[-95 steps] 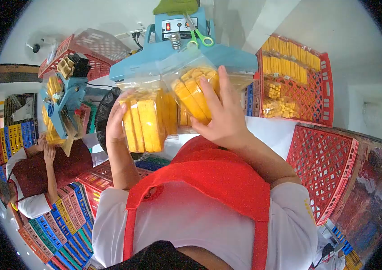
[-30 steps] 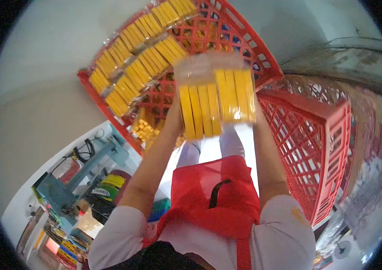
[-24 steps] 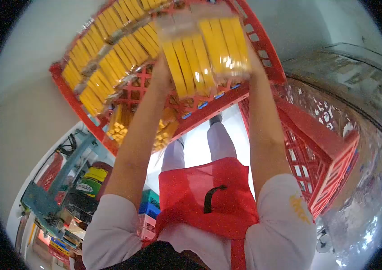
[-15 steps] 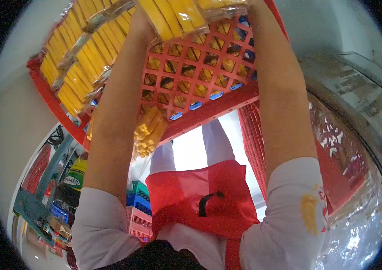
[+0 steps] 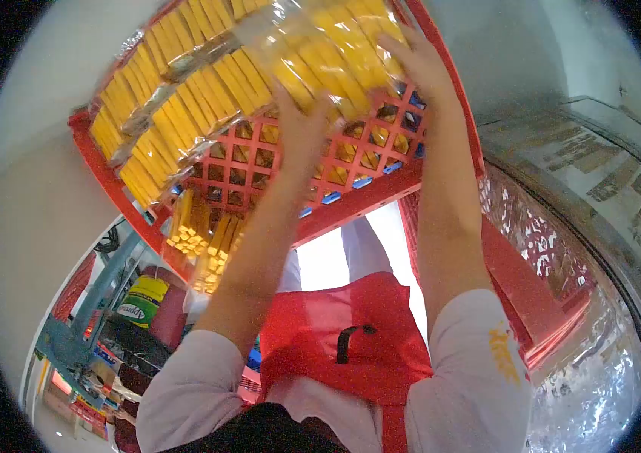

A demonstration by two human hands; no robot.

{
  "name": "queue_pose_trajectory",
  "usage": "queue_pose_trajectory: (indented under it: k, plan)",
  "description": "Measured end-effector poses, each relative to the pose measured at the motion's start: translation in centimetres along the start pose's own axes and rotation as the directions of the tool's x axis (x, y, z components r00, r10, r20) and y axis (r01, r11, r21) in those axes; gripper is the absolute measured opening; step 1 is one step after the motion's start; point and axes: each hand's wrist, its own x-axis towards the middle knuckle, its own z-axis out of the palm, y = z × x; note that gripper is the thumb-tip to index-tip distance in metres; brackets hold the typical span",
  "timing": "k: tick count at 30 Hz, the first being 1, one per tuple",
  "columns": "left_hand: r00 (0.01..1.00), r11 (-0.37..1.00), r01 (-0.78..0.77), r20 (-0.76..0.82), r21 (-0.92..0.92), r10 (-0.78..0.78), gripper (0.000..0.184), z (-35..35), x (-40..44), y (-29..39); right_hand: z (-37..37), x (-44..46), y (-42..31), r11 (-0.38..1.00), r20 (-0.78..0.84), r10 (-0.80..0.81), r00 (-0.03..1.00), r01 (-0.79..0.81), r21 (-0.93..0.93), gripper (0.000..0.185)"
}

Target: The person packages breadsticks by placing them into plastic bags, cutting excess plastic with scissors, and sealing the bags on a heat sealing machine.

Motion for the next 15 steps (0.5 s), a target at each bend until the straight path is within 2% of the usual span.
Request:
queue_pose_trajectory:
  k: [1, 3, 5, 7, 9, 10, 11, 12, 13, 14, 15]
  plan:
    - [1.000, 0.999, 0.014, 0.025, 0.036, -0.015, 0.075, 0.7, -2.4, 0.3, -0.6, -2.1, 0.2, 0.982, -0.041, 0.031, 0.999, -0.023, 0.189, 0.043]
    - [0.995, 0.995, 0.035, 0.087, 0.094, -0.044, 0.076, 1.6, -5.7, -1.4, -2.9, -4.9, 3.6, 0.943, -0.093, 0.135, 0.986, -0.100, 0.316, 0.040]
    - [0.990, 0.993, 0.038, 0.128, 0.113, -0.053, 0.076, 1.0, -7.1, -4.9, -3.1, -6.4, 6.4, 0.942, -0.131, 0.177, 0.975, -0.130, 0.311, 0.039]
    - [0.955, 0.976, 0.210, 0.202, 0.062, -0.219, 0.078, 0.1, -6.7, -7.4, -3.2, -6.8, 8.6, 0.937, -0.170, 0.227, 0.959, -0.167, 0.308, 0.038]
    - [0.957, 0.980, 0.187, 0.214, 0.067, -0.197, 0.078, -1.1, -5.3, -9.6, -2.7, -5.3, 10.6, 0.943, -0.101, 0.275, 0.956, -0.247, 0.224, 0.039]
    - [0.959, 0.984, 0.162, 0.222, 0.076, -0.175, 0.078, -1.6, -4.5, -10.5, -2.1, -4.7, 10.0, 0.890, -0.073, 0.430, 0.900, -0.409, 0.201, 0.046]
    - [0.959, 0.982, 0.170, 0.216, 0.085, -0.184, 0.078, -1.8, -3.7, -11.3, -1.7, -4.1, 9.5, 0.885, -0.065, 0.439, 0.896, -0.418, 0.206, 0.046]
    - [0.960, 0.977, 0.121, 0.231, 0.174, -0.160, 0.079, -2.0, -2.9, -11.9, -1.5, -3.0, 9.6, 0.943, -0.107, 0.332, 0.937, -0.328, 0.055, 0.047]
    - [0.960, 0.963, 0.071, 0.244, 0.262, -0.137, 0.081, -2.5, -2.5, -12.4, -1.4, -1.8, 10.6, 0.959, -0.105, 0.278, 0.955, -0.281, -0.019, 0.047]
    - [0.963, 0.958, 0.080, 0.227, 0.274, -0.145, 0.081, -2.4, -2.4, -13.0, -1.2, -0.7, 11.6, 0.968, -0.104, 0.223, 0.969, -0.232, -0.094, 0.048]
    - [0.980, 0.939, 0.134, 0.099, 0.316, -0.173, 0.075, -1.7, -2.6, -13.4, -2.2, 0.5, 13.6, 0.951, -0.169, 0.231, 0.958, -0.260, -0.169, 0.047]
